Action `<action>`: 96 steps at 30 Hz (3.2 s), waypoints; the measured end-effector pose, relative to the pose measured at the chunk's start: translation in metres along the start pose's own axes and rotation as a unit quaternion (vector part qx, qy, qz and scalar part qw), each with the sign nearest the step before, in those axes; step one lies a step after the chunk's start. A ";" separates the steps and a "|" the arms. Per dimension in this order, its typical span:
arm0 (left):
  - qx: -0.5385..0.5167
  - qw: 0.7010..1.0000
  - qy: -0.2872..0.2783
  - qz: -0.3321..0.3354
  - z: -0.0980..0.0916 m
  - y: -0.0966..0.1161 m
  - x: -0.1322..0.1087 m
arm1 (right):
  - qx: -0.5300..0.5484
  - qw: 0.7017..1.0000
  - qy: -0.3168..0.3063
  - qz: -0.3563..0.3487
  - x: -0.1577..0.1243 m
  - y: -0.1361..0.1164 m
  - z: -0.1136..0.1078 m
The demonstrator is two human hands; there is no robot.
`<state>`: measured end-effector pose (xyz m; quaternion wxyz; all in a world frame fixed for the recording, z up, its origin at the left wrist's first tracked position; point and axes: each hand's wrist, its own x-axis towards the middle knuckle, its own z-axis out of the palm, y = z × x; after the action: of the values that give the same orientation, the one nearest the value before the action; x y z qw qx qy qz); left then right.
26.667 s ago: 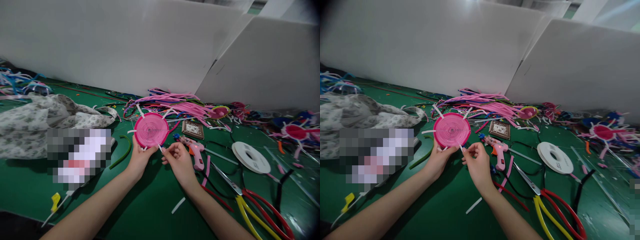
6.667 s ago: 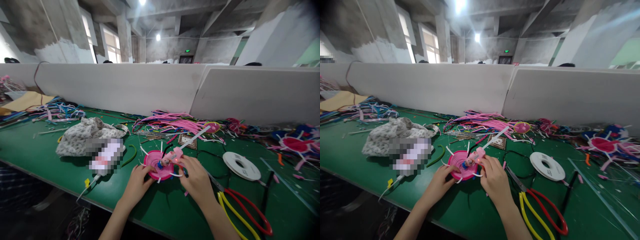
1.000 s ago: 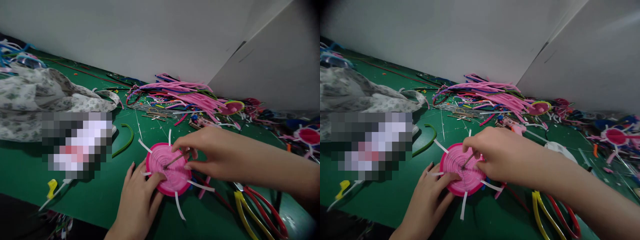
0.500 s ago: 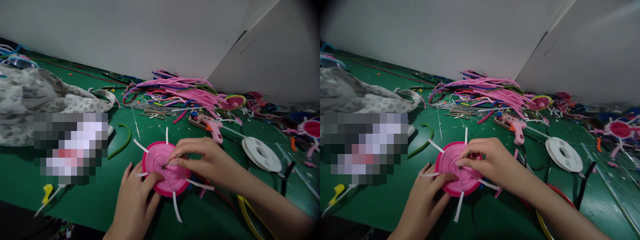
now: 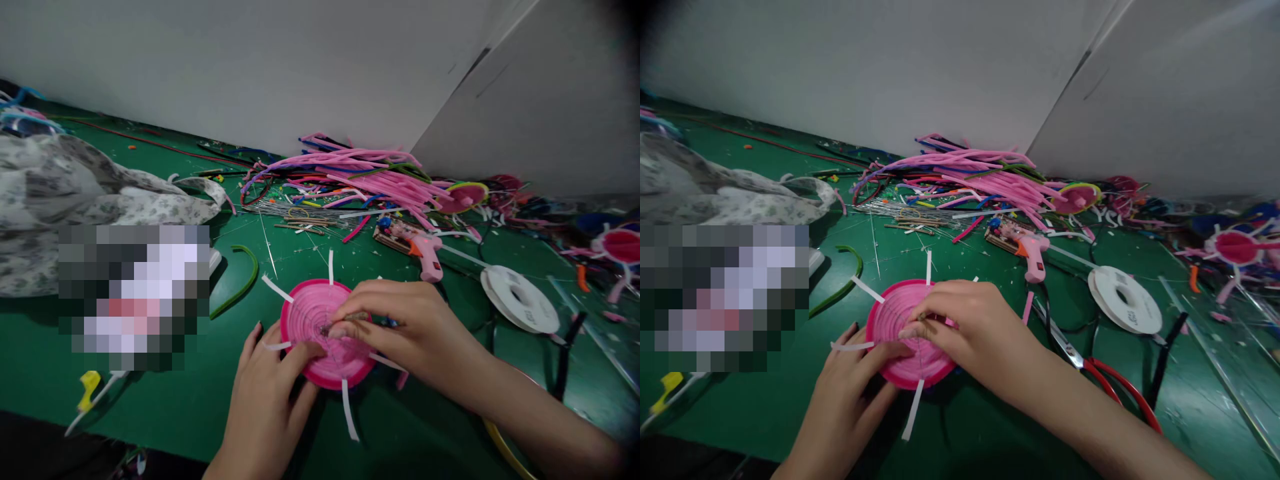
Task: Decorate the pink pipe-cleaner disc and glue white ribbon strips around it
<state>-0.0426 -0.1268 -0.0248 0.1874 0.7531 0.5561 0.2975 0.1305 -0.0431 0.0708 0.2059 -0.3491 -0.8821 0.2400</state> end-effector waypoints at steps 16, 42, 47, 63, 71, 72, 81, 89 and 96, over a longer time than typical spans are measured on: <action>0.003 1.000 -0.013 0.004 -0.002 0.000 0.001 | 0.016 0.997 0.017 0.070 0.001 0.005 0.007; -0.006 1.000 -0.015 -0.009 -0.002 0.000 0.002 | 0.006 0.997 -0.061 0.038 0.005 0.010 -0.003; -0.003 1.000 -0.013 -0.004 -0.004 0.001 0.003 | 0.026 0.997 -0.075 0.011 0.003 0.016 0.001; 0.009 1.000 -0.010 0.007 -0.003 0.000 0.001 | 0.094 0.994 -0.045 0.029 -0.001 0.018 0.008; 0.013 1.000 -0.014 0.004 -0.003 -0.001 0.002 | 0.060 0.996 0.004 0.072 0.003 0.016 0.009; 0.012 1.000 -0.015 0.004 -0.003 0.000 0.002 | 0.069 0.994 0.010 0.089 0.004 0.015 0.010; 0.006 1.000 -0.008 0.008 -0.003 -0.001 0.002 | 0.103 0.991 -0.044 0.074 0.003 0.016 0.003; 0.020 1.000 -0.003 0.016 -0.003 -0.002 0.001 | 0.048 0.996 -0.006 0.070 0.003 0.013 0.008; 0.022 1.000 -0.007 0.013 -0.002 -0.002 0.001 | 0.079 0.993 -0.025 0.083 0.005 0.015 0.005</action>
<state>-0.0454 -0.1254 -0.0246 0.1708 0.7663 0.5514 0.2822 0.1323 -0.0311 0.0594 0.1899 -0.3978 -0.8333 0.3335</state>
